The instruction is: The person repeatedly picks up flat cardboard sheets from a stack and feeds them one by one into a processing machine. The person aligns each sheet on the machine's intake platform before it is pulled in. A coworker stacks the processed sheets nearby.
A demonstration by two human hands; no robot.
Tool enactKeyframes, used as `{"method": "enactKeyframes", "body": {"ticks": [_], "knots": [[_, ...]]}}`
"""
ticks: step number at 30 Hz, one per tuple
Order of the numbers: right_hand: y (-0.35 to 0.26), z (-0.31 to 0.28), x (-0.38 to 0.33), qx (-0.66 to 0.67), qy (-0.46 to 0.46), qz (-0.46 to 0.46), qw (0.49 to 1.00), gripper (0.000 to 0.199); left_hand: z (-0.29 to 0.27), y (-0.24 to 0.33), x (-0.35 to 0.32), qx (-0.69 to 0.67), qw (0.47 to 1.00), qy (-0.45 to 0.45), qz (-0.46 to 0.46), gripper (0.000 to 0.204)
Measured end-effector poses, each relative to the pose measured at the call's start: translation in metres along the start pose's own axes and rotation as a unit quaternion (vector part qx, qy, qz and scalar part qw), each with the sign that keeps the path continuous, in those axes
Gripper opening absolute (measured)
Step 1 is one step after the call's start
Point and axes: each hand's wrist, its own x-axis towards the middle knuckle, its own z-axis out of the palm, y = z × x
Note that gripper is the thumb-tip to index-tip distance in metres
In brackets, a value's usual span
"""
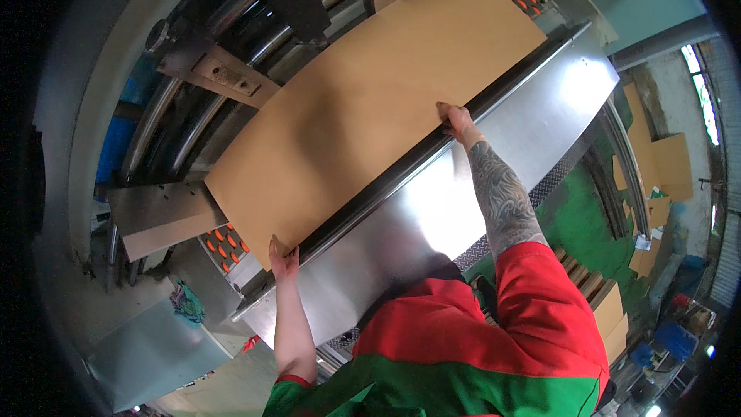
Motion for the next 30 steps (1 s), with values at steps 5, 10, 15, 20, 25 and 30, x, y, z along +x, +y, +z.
{"method": "enactKeyframes", "body": {"ticks": [5, 10, 15, 20, 25, 30], "knots": [[0.007, -0.008, -0.002, 0.045, -0.020, -0.008, 0.999, 0.055, -0.008, -0.003, -0.008, -0.070, 0.997, -0.026, -0.011, 0.082], [0.007, -0.001, 0.003, 0.264, 0.020, 0.007, 0.964, 0.071, 0.004, -0.021, 0.002, -0.139, 0.989, 0.036, -0.024, 0.108], [0.003, 0.009, 0.000, 0.234, 0.020, -0.029, 0.972, 0.062, 0.026, -0.038, 0.012, -0.155, 0.987, -0.022, 0.043, 0.110], [0.007, 0.008, -0.008, 0.204, 0.042, -0.064, 0.976, 0.049, 0.032, -0.043, 0.001, -0.087, 0.995, 0.012, 0.041, 0.100], [0.002, 0.026, -0.020, 0.150, 0.097, -0.114, 0.977, 0.057, 0.033, -0.026, -0.010, -0.066, 0.998, 0.004, -0.019, 0.093], [0.053, 0.064, -0.094, -0.173, 0.174, -0.230, 0.942, 0.074, 0.030, -0.038, -0.049, -0.130, 0.981, -0.060, -0.132, 0.098]]}}
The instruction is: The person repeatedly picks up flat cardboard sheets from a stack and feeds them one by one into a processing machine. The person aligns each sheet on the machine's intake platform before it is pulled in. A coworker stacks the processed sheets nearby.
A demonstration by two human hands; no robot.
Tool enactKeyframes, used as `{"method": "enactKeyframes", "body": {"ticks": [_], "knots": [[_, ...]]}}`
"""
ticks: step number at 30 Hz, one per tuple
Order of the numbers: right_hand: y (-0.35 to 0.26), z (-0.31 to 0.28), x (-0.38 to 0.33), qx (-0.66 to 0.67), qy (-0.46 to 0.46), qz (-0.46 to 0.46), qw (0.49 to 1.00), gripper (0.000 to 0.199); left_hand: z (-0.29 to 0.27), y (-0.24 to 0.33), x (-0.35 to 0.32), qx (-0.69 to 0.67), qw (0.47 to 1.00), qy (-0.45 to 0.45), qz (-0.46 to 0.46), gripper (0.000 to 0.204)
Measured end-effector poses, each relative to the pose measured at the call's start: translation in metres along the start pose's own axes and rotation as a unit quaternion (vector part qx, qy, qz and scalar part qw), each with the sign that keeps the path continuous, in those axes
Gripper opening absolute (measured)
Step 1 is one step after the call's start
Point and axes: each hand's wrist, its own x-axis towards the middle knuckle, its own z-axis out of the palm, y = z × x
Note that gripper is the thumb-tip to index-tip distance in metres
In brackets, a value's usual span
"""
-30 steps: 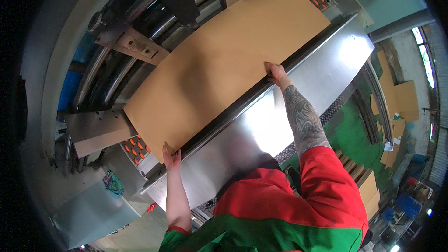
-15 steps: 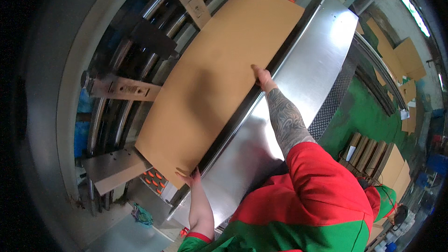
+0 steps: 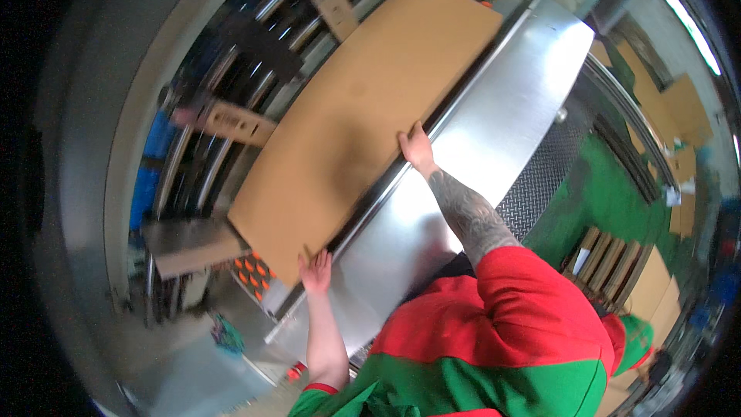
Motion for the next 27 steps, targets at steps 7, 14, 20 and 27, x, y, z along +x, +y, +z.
{"method": "enactKeyframes", "body": {"ticks": [7, 14, 20, 27], "knots": [[0.085, -0.046, -0.265, -0.268, -0.244, -0.262, 0.895, 0.071, -0.092, -0.114, -0.094, 0.510, 0.857, -0.045, 0.056, 0.056], [0.125, -0.076, -0.290, -0.388, -0.193, -0.240, 0.869, 0.064, -0.216, -0.121, -0.173, 0.806, 0.545, -0.030, 0.228, 0.083], [0.112, -0.092, -0.292, -0.500, -0.168, -0.169, 0.832, 0.065, -0.241, -0.060, -0.177, 0.912, 0.351, -0.139, 0.162, 0.094], [0.129, -0.048, -0.479, -0.348, -0.042, -0.061, 0.935, 0.051, -0.256, -0.027, -0.166, 0.928, 0.248, -0.241, 0.139, 0.094]]}}
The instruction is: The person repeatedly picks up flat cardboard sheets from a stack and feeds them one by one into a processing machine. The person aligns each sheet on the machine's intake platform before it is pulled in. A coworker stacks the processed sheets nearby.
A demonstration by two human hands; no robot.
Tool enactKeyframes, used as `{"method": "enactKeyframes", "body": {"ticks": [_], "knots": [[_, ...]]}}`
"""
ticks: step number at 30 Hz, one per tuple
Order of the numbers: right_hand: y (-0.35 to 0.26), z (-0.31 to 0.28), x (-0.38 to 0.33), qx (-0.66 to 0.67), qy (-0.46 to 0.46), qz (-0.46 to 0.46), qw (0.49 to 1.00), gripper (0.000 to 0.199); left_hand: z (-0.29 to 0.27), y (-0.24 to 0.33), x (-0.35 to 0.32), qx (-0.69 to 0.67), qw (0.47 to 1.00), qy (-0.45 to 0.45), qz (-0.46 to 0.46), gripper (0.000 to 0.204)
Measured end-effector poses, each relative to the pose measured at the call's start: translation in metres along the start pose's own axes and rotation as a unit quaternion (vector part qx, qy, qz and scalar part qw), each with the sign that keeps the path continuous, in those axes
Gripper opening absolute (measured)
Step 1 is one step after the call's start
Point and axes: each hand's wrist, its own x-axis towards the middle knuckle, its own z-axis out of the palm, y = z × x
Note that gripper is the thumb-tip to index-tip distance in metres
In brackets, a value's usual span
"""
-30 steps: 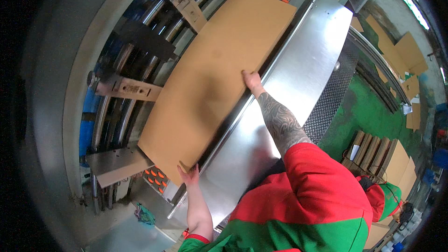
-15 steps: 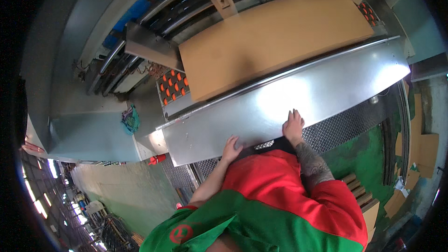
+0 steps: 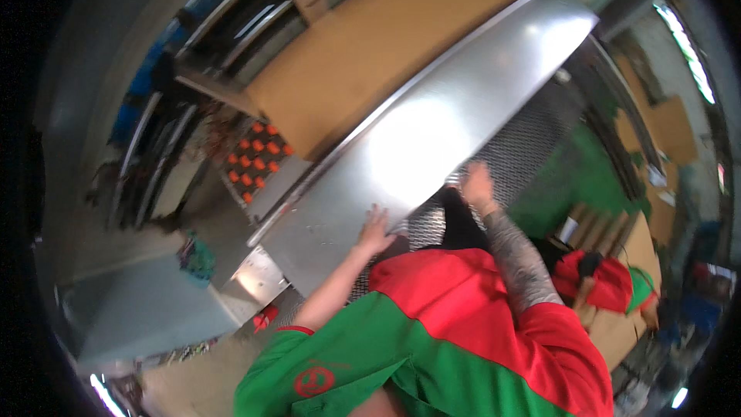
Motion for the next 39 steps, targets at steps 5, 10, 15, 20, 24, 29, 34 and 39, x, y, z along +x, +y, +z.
{"method": "enactKeyframes", "body": {"ticks": [5, 10, 15, 20, 24, 29, 34, 39], "knots": [[0.003, 0.046, -0.197, -0.096, -0.209, -0.154, 0.961, 0.058, -0.003, 0.001, 0.009, 0.056, 0.997, -0.062, 0.006, 0.107], [0.047, 0.064, -0.223, 0.139, -0.186, 0.107, 0.967, 0.045, 0.003, 0.001, 0.020, 0.143, 0.985, -0.087, 0.038, 0.116], [0.077, 0.058, -0.248, 0.185, -0.096, 0.255, 0.944, 0.050, 0.004, 0.002, 0.027, 0.245, 0.955, -0.124, 0.116, 0.125], [0.096, 0.066, -0.318, 0.206, -0.085, 0.304, 0.926, 0.043, -0.008, 0.016, 0.025, 0.240, 0.960, -0.137, 0.048, 0.137], [0.104, 0.093, -0.396, 0.265, -0.068, 0.397, 0.876, 0.041, -0.008, 0.026, 0.027, 0.261, 0.955, -0.135, 0.046, 0.138], [0.111, 0.146, -0.511, 0.314, -0.102, 0.485, 0.810, 0.047, -0.003, 0.028, 0.037, 0.263, 0.954, -0.140, 0.030, 0.134], [0.107, 0.196, -0.604, 0.314, -0.167, 0.550, 0.756, 0.048, -0.002, 0.019, 0.028, 0.179, 0.980, -0.092, 0.001, 0.116], [0.109, 0.217, -0.624, 0.326, -0.139, 0.529, 0.771, 0.042, 0.013, 0.003, -0.001, 0.121, 0.990, -0.034, -0.070, 0.111]]}}
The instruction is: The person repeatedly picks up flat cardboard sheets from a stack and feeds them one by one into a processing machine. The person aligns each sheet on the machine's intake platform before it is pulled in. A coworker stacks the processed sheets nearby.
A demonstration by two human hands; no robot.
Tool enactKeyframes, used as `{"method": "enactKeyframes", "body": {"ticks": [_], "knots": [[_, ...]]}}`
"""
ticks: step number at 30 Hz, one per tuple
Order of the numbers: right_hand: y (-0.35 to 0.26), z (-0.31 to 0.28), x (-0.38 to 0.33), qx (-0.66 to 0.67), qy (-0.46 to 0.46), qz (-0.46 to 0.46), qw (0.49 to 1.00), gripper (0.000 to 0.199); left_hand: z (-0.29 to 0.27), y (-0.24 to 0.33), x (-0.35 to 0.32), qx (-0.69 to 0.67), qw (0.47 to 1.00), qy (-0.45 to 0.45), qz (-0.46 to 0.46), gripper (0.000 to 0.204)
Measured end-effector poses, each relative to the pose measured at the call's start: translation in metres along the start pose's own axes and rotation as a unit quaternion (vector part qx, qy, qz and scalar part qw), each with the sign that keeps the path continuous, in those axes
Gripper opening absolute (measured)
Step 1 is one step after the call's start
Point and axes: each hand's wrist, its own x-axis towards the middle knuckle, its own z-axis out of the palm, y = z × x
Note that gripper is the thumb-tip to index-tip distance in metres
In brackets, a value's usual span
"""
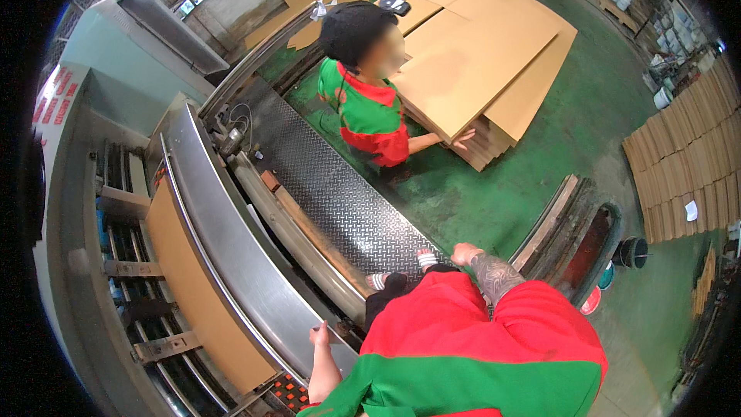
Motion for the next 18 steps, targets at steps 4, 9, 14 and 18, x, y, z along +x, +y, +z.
{"method": "enactKeyframes", "body": {"ticks": [4, 9, 14, 18], "knots": [[-0.010, -0.002, 0.010, -0.005, -0.007, -0.025, 1.000, 0.042, 0.016, -0.015, -0.013, 0.061, 0.995, 0.027, 0.073, 0.123], [-0.041, -0.020, 0.000, 0.085, 0.022, -0.070, 0.994, 0.046, 0.012, -0.014, -0.013, 0.060, 0.992, -0.031, 0.107, 0.134], [-0.053, -0.021, -0.009, 0.068, 0.038, -0.144, 0.987, 0.048, 0.009, 0.002, -0.004, 0.088, 0.994, -0.032, 0.064, 0.139], [-0.026, -0.015, 0.001, 0.014, 0.004, -0.117, 0.993, 0.047, 0.010, 0.003, 0.002, 0.087, 0.994, -0.049, 0.051, 0.147]]}}
